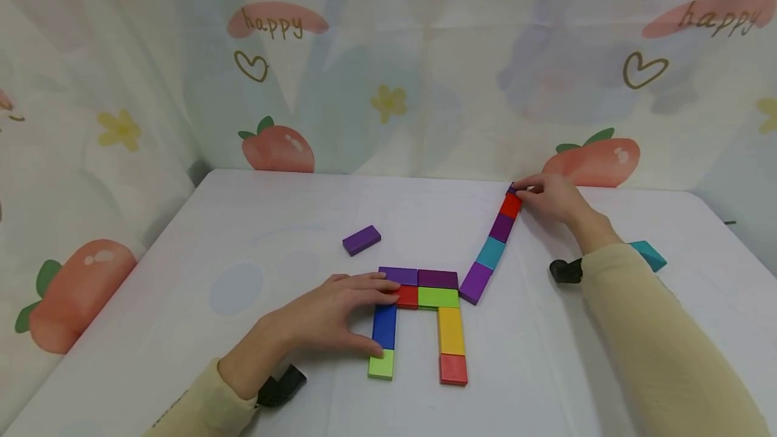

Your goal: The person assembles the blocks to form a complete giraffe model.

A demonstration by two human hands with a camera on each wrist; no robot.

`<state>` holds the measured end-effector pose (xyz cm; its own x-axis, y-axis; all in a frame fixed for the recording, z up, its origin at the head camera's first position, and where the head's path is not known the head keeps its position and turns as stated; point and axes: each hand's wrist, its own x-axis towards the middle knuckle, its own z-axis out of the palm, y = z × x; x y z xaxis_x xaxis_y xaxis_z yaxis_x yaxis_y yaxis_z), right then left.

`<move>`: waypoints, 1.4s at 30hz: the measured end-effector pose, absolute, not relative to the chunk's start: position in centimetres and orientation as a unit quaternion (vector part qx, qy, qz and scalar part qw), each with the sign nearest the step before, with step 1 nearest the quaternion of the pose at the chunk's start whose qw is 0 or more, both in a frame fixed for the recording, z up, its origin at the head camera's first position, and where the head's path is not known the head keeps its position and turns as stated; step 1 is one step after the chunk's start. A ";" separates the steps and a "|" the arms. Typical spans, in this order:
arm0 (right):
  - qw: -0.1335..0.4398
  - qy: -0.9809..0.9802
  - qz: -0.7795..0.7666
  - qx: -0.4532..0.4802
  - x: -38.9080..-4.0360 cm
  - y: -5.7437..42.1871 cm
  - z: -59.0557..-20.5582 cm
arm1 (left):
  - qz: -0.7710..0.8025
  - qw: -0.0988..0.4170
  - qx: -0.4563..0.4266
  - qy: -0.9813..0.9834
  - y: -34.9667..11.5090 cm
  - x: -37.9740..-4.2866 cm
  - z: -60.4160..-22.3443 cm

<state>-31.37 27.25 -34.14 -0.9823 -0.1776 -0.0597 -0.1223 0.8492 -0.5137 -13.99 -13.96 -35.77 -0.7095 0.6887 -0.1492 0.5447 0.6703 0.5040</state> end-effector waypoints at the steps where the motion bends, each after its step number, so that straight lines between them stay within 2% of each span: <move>1: 0.053 0.960 -0.262 -0.078 -31.3 27.3 -34.1 | 0.217 0.166 0.343 0.899 -14.0 -14.0 -35.7; 15: 0.039 0.960 -0.261 -0.096 -30.8 28.3 -33.8 | 0.222 0.164 0.347 0.896 -13.9 -14.1 -35.9; 24: 0.020 0.961 -0.255 -0.108 -29.2 29.3 -32.0 | 0.213 0.165 0.343 0.900 -13.8 -13.9 -35.7; 34: -0.036 0.964 -0.225 -0.139 -26.2 32.2 -30.6 | 0.217 0.166 0.340 0.900 -13.8 -13.8 -35.8; 42: -0.010 0.977 -0.190 -0.098 -23.7 35.2 -30.6 | 0.215 0.168 0.336 0.901 -13.8 -13.8 -35.7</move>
